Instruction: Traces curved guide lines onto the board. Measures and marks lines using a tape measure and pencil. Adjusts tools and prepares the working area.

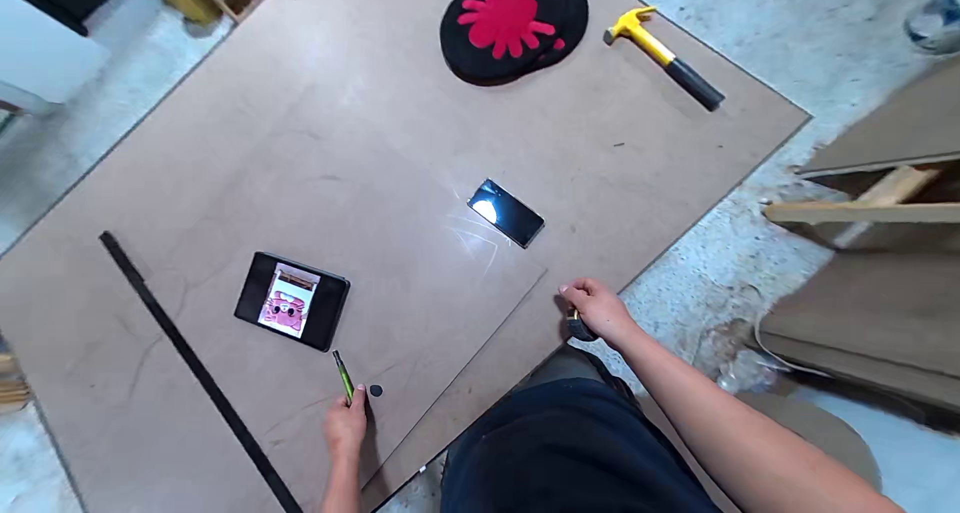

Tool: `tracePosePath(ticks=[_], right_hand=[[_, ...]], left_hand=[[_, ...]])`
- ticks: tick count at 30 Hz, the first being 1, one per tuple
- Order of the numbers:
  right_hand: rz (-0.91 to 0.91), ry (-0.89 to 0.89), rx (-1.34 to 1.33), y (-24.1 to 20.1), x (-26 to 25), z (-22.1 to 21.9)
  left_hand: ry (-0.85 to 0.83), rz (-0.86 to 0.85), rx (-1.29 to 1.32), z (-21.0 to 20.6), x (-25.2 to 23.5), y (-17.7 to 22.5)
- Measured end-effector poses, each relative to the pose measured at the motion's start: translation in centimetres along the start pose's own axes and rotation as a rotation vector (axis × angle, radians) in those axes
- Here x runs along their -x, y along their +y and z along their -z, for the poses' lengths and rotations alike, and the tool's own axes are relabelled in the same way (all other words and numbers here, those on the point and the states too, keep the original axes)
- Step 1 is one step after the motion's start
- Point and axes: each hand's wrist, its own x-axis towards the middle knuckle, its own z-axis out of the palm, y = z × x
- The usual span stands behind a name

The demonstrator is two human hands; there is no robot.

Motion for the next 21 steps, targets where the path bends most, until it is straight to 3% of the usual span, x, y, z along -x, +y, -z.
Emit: tracePosePath(ticks=[6, 12, 21], right_hand=[[0.190, 0.041, 0.355, -1.5, -6.8, 4.5], [0.469, 0.106, 0.532, -3.6, -12.8, 7.9], [0.777, 0.191, 0.630, -4.8, -12.4, 7.3]], left_hand=[[0.078, 0.186, 0.055, -2.0, 3.3, 0.9], [0.106, 0.305, 0.104, -4.2, 7.1, 1.9], [0.113, 0.383, 0.298, -5.1, 10.5, 0.4]])
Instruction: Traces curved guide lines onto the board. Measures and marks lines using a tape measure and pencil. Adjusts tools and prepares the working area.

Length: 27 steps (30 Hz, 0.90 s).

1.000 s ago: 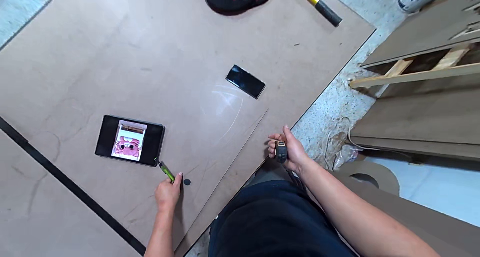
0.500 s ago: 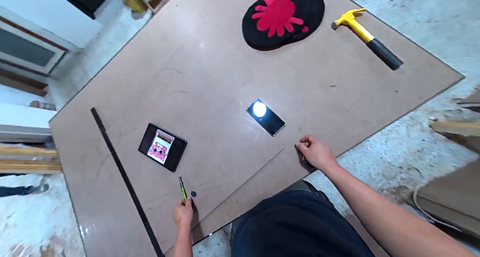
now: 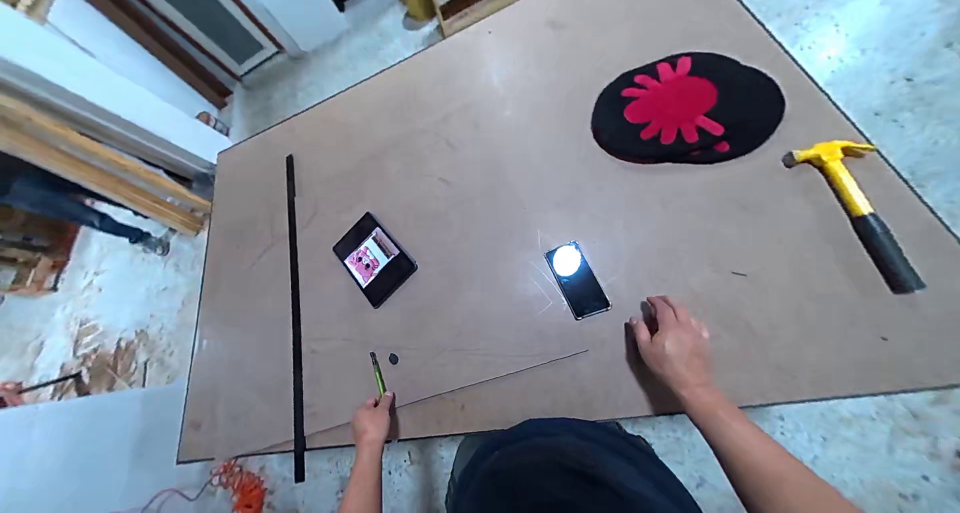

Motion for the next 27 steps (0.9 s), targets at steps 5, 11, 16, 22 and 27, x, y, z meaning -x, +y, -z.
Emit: tracePosePath(ticks=[5, 11, 16, 22, 27], right_hand=[[0.266, -0.021, -0.011, -3.0, 1.9, -1.4], [0.563, -0.254, -0.056, -7.1, 4.5, -5.9], [0.537, -0.296, 0.038, -8.8, 3.9, -8.5], [0.586, -0.257, 0.065, -11.2, -1.0, -11.2], [0.631, -0.143, 0.132, -11.4, -3.1, -13.1]], left_hand=[[0.141, -0.073, 0.148, 3.1, -0.1, 2.2], [0.039, -0.230, 0.061, 0.9, -0.9, 3.6], [0.043, -0.231, -0.026, -1.5, -2.3, 5.3], [0.045, -0.208, -0.014, -0.8, -2.8, 7.9], [-0.121, -0.301, 0.033, -1.3, -1.9, 12.0]])
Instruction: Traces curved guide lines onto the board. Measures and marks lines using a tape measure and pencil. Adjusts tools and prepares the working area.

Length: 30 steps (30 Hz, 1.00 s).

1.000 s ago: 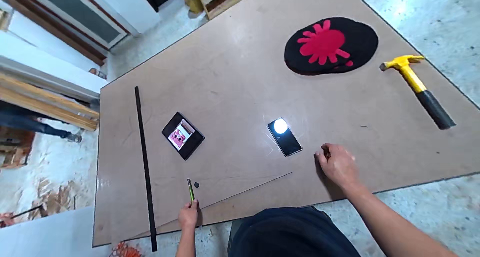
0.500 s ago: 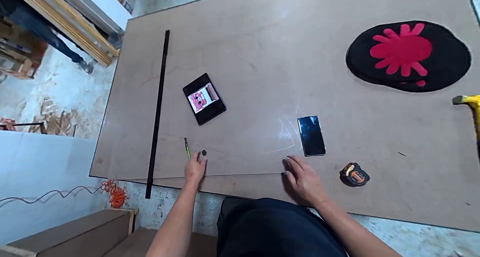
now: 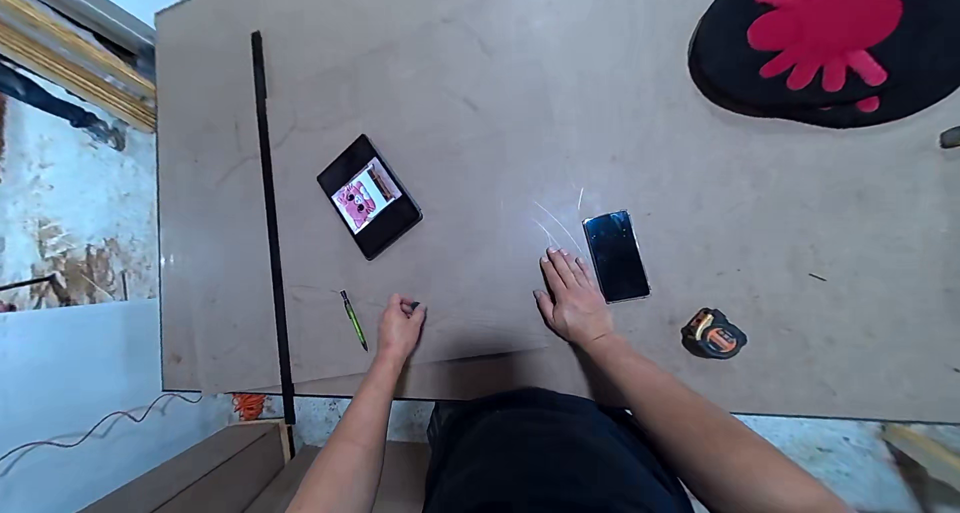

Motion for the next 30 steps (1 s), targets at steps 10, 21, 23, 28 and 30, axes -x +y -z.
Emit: tracePosePath(ticks=[10, 21, 23, 28, 30], right_hand=[[-0.023, -0.021, -0.017, 0.0, 0.0, 0.2], [-0.028, -0.036, -0.012, -0.1, 0.2, 0.3], [-0.024, -0.030, -0.020, -0.1, 0.1, 0.3], [-0.024, -0.029, -0.025, -0.1, 0.0, 0.1], [-0.027, -0.043, -0.017, 0.0, 0.1, 0.2]], left_hand=[[-0.049, -0.048, -0.091, -4.7, 1.5, 3.5], [0.026, -0.241, -0.261, -5.7, 1.7, 3.7], [-0.004, -0.371, -0.281, -5.8, 1.7, 2.9], [0.040, -0.280, -0.245, -5.1, 0.8, 3.5], [0.019, -0.295, -0.269, -5.7, 1.6, 3.4]])
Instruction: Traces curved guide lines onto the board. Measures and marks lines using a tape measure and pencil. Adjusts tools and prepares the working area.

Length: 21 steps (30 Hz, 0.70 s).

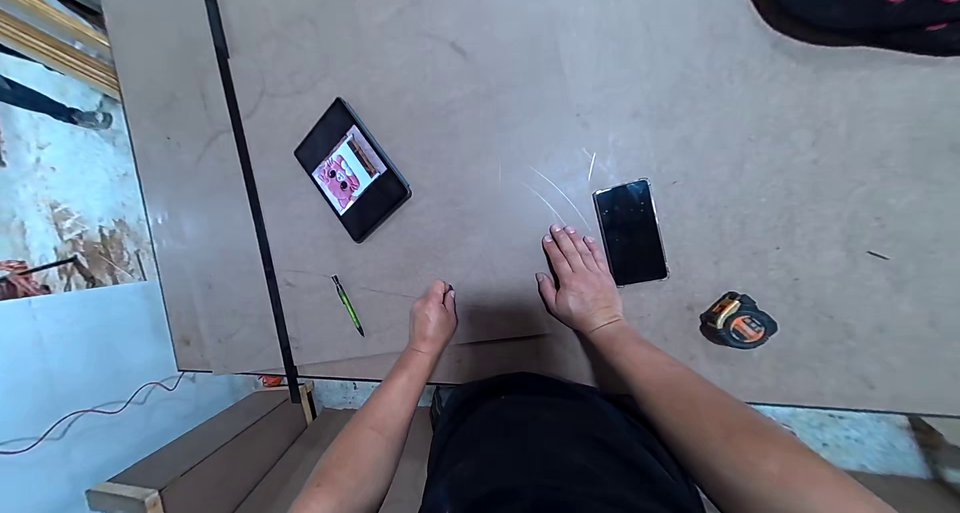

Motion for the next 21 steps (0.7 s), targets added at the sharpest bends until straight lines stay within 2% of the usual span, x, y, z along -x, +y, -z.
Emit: tracePosePath(ticks=[2, 5, 9, 10, 13, 15, 18, 21], right_hand=[[0.002, 0.006, 0.006, 0.0, -0.2, 0.0], [0.002, 0.015, 0.011, 0.0, -0.3, -0.2], [-0.001, 0.020, 0.001, 0.0, -0.2, 0.0], [0.001, 0.023, -0.002, 0.0, -0.4, 0.0], [0.000, 0.024, -0.006, -0.1, -0.3, -0.1], [-0.012, 0.023, -0.014, -0.1, -0.2, -0.1], [-0.019, 0.046, -0.028, -0.1, -0.4, -0.1], [-0.009, 0.051, -0.025, 0.0, -0.4, 0.0]], left_hand=[[-0.026, -0.016, -0.024, 0.3, -0.3, -0.5], [-0.014, 0.069, 0.022, 0.6, -0.6, 0.2], [-0.040, -0.120, -0.014, -0.3, 0.4, -0.7], [-0.041, -0.108, -0.025, 0.1, -0.3, -1.2], [0.007, 0.150, 0.064, 1.8, -2.1, -1.3], [0.031, 0.240, 0.171, 2.6, -2.9, -0.7], [0.002, 0.147, 0.324, 3.6, -4.9, 0.9], [-0.025, 0.031, 0.291, 4.5, -9.1, 3.7]])
